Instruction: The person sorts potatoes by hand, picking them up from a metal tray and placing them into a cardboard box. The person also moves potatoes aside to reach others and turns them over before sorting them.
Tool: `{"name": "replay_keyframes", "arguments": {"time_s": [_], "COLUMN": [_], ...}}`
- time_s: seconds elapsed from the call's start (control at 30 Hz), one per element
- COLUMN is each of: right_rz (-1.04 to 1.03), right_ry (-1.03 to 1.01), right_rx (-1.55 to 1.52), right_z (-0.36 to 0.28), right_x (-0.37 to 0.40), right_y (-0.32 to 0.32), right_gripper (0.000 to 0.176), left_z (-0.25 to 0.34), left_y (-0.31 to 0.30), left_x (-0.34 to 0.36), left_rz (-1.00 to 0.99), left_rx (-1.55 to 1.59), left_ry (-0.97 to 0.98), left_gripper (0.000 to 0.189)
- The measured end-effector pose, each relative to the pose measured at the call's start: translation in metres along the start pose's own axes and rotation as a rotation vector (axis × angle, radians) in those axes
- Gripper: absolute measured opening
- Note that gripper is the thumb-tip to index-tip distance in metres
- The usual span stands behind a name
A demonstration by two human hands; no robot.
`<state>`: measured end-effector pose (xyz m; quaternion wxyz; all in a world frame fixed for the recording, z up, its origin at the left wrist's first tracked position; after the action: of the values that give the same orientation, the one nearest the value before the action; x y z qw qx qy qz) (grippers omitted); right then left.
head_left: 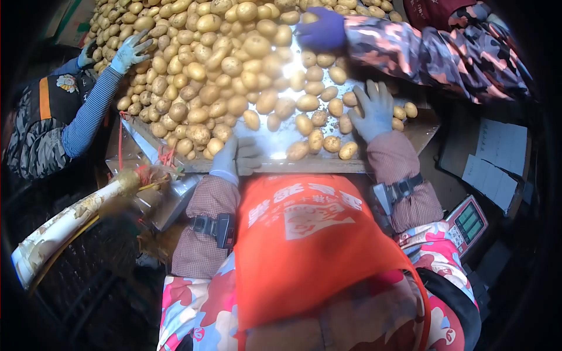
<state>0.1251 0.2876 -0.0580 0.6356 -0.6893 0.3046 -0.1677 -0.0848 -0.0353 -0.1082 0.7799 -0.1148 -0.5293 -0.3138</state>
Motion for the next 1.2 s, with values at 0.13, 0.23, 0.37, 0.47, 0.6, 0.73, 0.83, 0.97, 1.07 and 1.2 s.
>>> {"name": "replay_keyframes", "arguments": {"time_s": [0.13,0.23,0.37,0.47,0.6,0.73,0.83,0.97,1.07,1.2], "right_rz": [-0.129,-0.101,-0.111,-0.319,-0.363,-0.213,-0.144,-0.271,-0.226,-0.248], "right_ry": [-0.030,-0.051,-0.060,-0.306,-0.324,-0.409,-0.372,-0.226,-0.753,-0.544], "right_rx": [0.070,-0.015,-0.403,-0.784,-0.630,-0.272,-0.127,-0.213,-0.386,-0.362], "right_z": [0.005,-0.005,-0.054,-0.123,-0.127,-0.089,-0.078,-0.133,-0.197,-0.155], "right_x": [-0.034,-0.037,-0.011,0.015,0.029,0.002,-0.028,-0.023,0.035,0.040], "right_y": [0.014,0.003,-0.029,-0.031,-0.021,0.004,0.004,-0.016,-0.017,0.000], "right_gripper": [0.044,0.039,0.041,0.047,0.057,0.055,0.054,0.046,0.037,0.046], "left_z": [0.005,0.006,-0.006,0.008,0.008,0.006,0.016,0.021,-0.004,0.041], "left_y": [0.006,0.004,0.038,0.113,0.100,0.074,0.064,0.053,0.060,0.032], "left_x": [0.008,0.009,0.010,0.060,0.059,0.082,0.092,0.095,0.046,0.084], "left_rz": [0.020,-0.001,-0.251,-0.404,-0.438,-0.390,-0.440,-0.386,-0.303,0.362], "left_rx": [0.021,0.004,0.180,0.299,-0.107,0.461,0.423,0.252,0.133,-0.693], "left_ry": [0.001,0.010,-0.020,-0.050,0.431,-0.044,0.142,0.383,0.279,1.086], "left_gripper": [0.062,0.063,0.065,0.058,0.053,0.054,0.053,0.057,0.061,0.061]}}
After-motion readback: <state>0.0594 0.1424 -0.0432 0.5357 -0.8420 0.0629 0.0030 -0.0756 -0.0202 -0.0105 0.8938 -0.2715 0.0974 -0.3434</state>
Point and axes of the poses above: each hand's wrist, its own x-axis away from the middle knuckle, its own y-axis out of the palm, z = x × y, the point moved 8 cm from there along -x, towards the middle knuckle, and after that the axes turned 2 degrees about -y, right-handed, at the moved point
